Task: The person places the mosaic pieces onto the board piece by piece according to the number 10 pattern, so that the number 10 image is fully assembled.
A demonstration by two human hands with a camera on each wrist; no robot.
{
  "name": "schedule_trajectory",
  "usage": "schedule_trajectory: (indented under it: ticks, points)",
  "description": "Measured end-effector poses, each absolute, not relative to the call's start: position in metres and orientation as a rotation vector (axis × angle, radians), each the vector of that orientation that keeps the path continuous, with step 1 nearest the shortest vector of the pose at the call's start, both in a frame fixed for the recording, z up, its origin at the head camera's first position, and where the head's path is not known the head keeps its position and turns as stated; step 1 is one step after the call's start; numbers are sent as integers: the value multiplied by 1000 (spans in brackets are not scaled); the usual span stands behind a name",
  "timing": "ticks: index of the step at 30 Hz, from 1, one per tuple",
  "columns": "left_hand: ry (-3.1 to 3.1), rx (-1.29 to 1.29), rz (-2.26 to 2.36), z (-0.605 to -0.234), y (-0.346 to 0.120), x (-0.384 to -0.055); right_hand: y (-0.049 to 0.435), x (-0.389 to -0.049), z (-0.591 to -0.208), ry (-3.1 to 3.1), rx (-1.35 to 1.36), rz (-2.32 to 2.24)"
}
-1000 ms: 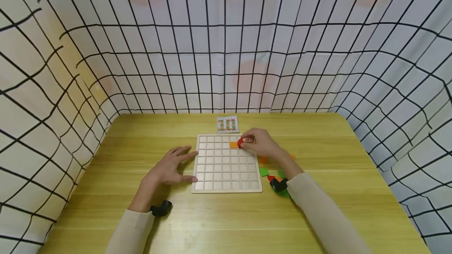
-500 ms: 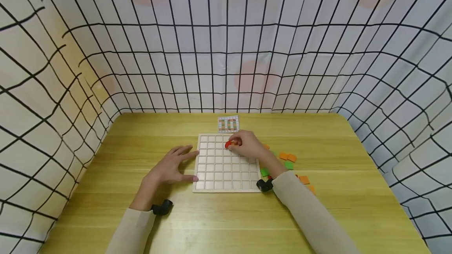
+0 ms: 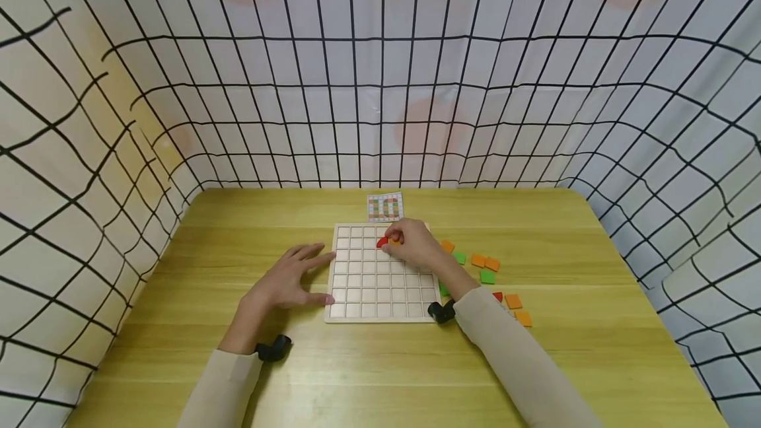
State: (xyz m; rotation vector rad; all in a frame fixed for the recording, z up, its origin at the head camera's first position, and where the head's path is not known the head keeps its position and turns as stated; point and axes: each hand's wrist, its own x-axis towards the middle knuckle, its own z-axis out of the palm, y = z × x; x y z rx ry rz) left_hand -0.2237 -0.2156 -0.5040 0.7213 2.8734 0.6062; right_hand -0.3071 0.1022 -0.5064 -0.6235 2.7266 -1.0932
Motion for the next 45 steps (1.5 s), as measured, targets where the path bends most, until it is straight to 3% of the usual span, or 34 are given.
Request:
schedule_trajectory:
  ticks: [20, 45]
  points:
    - [2874, 719, 601, -502, -216, -224, 118, -308, -499, 2744, -626, -1217]
    - [2875, 730, 603, -504, -214, -222, 252, -262, -492, 2945, -657, -955]
